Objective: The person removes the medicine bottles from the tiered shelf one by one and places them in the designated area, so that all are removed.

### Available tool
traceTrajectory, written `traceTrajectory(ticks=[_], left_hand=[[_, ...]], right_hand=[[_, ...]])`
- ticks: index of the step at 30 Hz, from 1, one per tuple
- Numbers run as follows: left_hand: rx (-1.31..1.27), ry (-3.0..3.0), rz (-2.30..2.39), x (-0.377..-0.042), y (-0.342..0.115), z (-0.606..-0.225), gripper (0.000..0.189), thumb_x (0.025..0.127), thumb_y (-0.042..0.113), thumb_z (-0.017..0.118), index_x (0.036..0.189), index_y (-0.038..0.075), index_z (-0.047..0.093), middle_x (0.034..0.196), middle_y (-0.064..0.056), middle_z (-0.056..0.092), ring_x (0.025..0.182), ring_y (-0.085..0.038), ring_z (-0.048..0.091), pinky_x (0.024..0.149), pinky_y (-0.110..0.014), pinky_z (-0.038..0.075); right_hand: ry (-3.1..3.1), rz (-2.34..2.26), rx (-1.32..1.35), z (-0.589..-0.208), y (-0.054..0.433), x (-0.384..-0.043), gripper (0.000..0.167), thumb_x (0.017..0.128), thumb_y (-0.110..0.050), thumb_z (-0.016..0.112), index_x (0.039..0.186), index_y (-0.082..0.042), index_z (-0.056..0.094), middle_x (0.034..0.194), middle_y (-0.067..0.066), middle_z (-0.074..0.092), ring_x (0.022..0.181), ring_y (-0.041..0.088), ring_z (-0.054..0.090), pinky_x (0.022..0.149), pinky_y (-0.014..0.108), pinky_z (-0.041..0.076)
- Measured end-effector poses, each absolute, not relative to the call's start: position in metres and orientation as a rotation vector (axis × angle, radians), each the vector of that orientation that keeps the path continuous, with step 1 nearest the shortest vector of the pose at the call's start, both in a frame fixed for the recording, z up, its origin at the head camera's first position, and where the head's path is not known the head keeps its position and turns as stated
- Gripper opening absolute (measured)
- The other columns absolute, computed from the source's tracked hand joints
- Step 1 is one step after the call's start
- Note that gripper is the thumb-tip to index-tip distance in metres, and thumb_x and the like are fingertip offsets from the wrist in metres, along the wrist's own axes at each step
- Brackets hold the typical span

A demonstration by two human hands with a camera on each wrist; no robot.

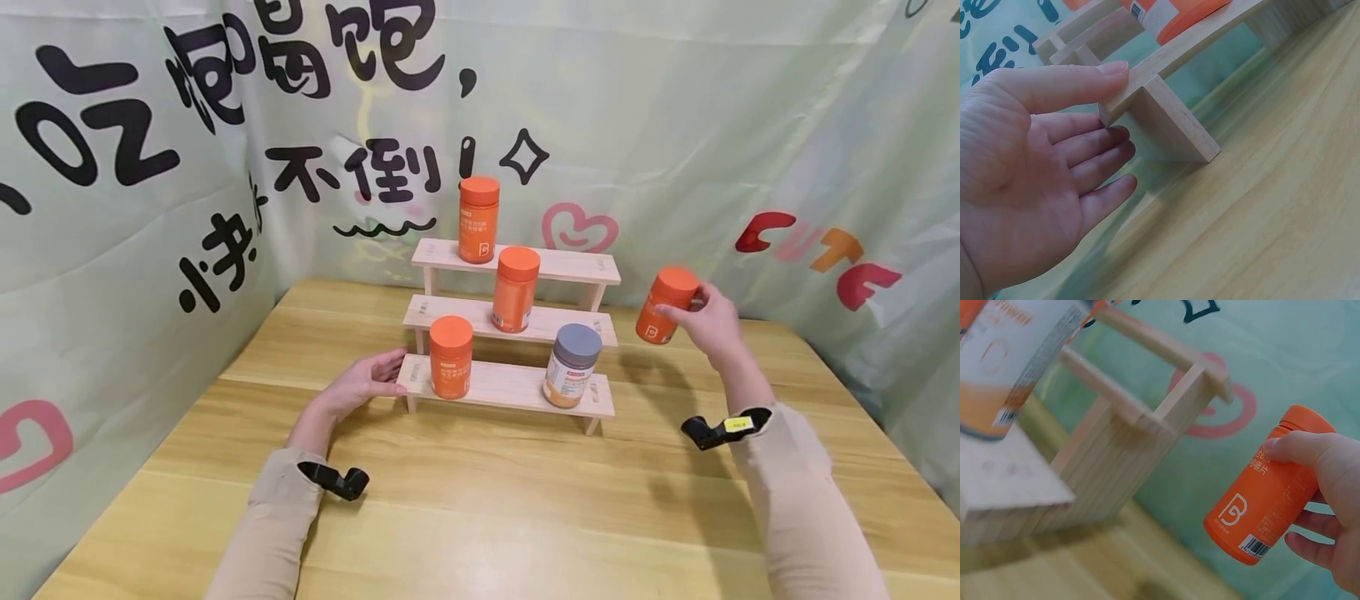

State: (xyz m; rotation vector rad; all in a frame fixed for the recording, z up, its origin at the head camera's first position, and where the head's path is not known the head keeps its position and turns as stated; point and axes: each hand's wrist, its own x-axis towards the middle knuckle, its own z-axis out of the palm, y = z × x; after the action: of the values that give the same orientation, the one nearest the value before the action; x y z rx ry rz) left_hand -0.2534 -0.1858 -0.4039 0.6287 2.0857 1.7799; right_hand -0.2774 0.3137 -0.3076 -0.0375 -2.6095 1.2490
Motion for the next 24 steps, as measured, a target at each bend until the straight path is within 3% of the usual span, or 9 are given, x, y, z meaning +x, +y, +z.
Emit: traceTrajectory(ticks=[10,17,24], left_hand=[[0.620,2.105,1.776,-0.251,-0.186,-0.404,0.079,0.083,0.005,0.063,0.142,-0.014,0.013,0.147,-0.031,0.015,0.135,-0.043,0.018,0.111,-0.048,0.016],[0.625,2.115,1.767,-0.251,-0.186,-0.404,0.078,0.084,0.004,0.062,0.142,-0.014,0.012,0.147,-0.031,0.015,0.135,-0.043,0.018,0.111,-0.049,0.016],[0.622,2.114,1.770,-0.251,-0.186,-0.403,0.079,0.084,0.005,0.063,0.142,-0.014,0.012,0.147,-0.031,0.015,0.135,-0.043,0.017,0.111,-0.048,0.015]], right_hand=[[-2.631,1.272,-0.066,-0.341,0.326,-0.268,0.074,0.088,-0.035,0.063,0.140,0.007,0.030,0.128,0.028,0.045,0.107,0.031,0.047,0.077,0.026,0.042],[-2.620,1.269,-0.098,-0.357,0.336,-0.266,0.071,0.087,-0.031,0.064,0.137,0.008,0.033,0.127,0.028,0.046,0.097,0.018,0.048,0.075,0.019,0.040],[-2.627,1.241,-0.122,-0.368,0.342,-0.267,0.067,0.087,-0.029,0.064,0.134,0.010,0.037,0.127,0.030,0.046,0.109,0.035,0.048,0.080,0.027,0.043]])
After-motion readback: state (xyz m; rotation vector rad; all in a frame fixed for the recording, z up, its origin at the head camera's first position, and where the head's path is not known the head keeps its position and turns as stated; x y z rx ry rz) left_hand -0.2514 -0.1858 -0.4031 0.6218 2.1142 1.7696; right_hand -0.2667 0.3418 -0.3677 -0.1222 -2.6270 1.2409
